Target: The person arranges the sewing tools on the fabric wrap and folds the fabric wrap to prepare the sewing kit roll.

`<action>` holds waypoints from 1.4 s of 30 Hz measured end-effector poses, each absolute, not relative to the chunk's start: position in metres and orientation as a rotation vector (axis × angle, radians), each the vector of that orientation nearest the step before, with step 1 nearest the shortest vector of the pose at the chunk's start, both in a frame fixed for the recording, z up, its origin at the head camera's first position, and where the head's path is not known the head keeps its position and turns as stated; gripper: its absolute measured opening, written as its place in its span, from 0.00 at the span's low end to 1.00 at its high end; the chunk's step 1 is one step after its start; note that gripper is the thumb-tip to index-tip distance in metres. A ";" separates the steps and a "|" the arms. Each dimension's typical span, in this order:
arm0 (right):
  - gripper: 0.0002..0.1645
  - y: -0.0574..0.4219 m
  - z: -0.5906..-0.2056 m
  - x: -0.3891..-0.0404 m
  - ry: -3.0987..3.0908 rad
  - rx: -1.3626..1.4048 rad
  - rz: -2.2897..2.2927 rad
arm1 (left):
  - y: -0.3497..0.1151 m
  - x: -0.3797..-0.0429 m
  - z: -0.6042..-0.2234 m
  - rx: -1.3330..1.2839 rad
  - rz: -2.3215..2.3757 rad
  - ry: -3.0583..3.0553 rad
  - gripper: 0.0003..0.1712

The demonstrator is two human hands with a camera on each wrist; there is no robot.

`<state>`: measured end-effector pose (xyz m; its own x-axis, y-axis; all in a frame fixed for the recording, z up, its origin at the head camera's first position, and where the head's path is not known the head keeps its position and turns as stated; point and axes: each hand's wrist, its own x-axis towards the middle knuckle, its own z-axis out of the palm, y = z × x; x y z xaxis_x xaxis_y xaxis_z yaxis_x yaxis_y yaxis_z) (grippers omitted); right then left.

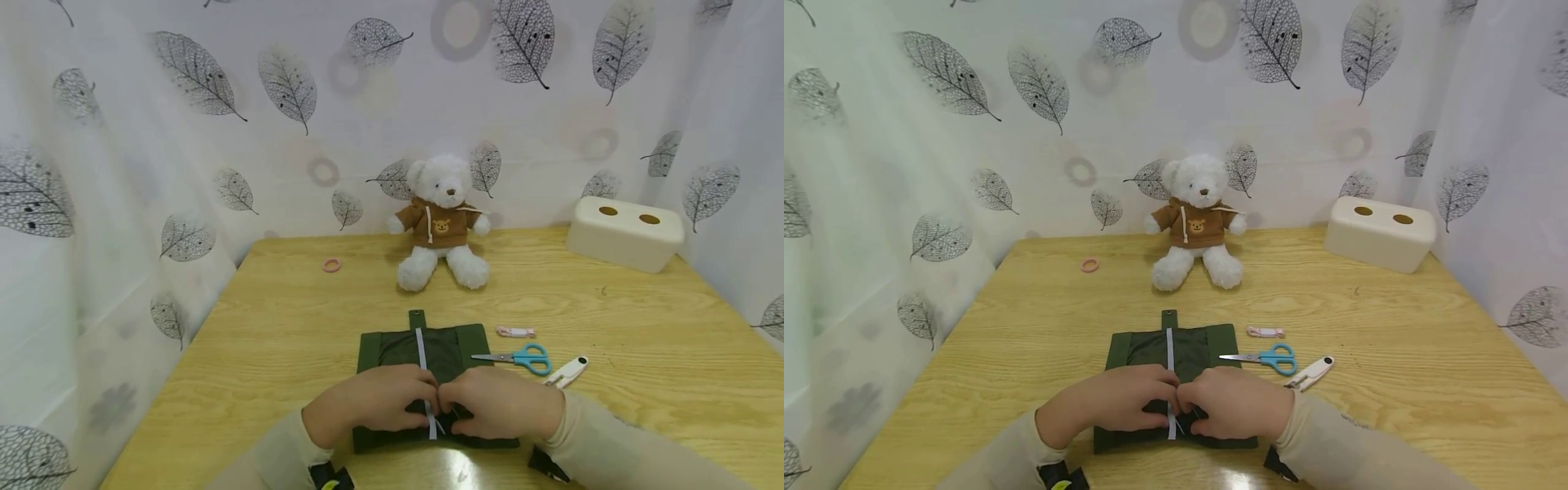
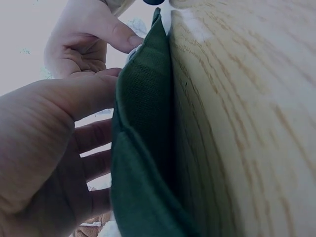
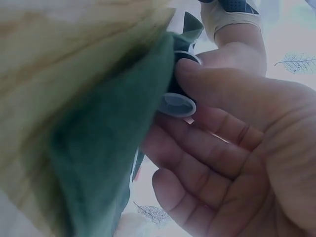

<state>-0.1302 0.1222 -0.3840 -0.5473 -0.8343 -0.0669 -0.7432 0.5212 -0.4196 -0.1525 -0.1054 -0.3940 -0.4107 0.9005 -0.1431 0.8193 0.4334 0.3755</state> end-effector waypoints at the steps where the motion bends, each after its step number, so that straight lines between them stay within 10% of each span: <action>1: 0.11 0.122 -0.384 -0.130 2.506 -1.325 -0.504 | -0.105 -0.153 -0.394 1.476 0.358 2.367 0.09; 42: 0.11 0.121 -0.389 -0.129 2.424 -1.129 -0.664 | -0.102 -0.151 -0.392 1.509 0.376 2.357 0.06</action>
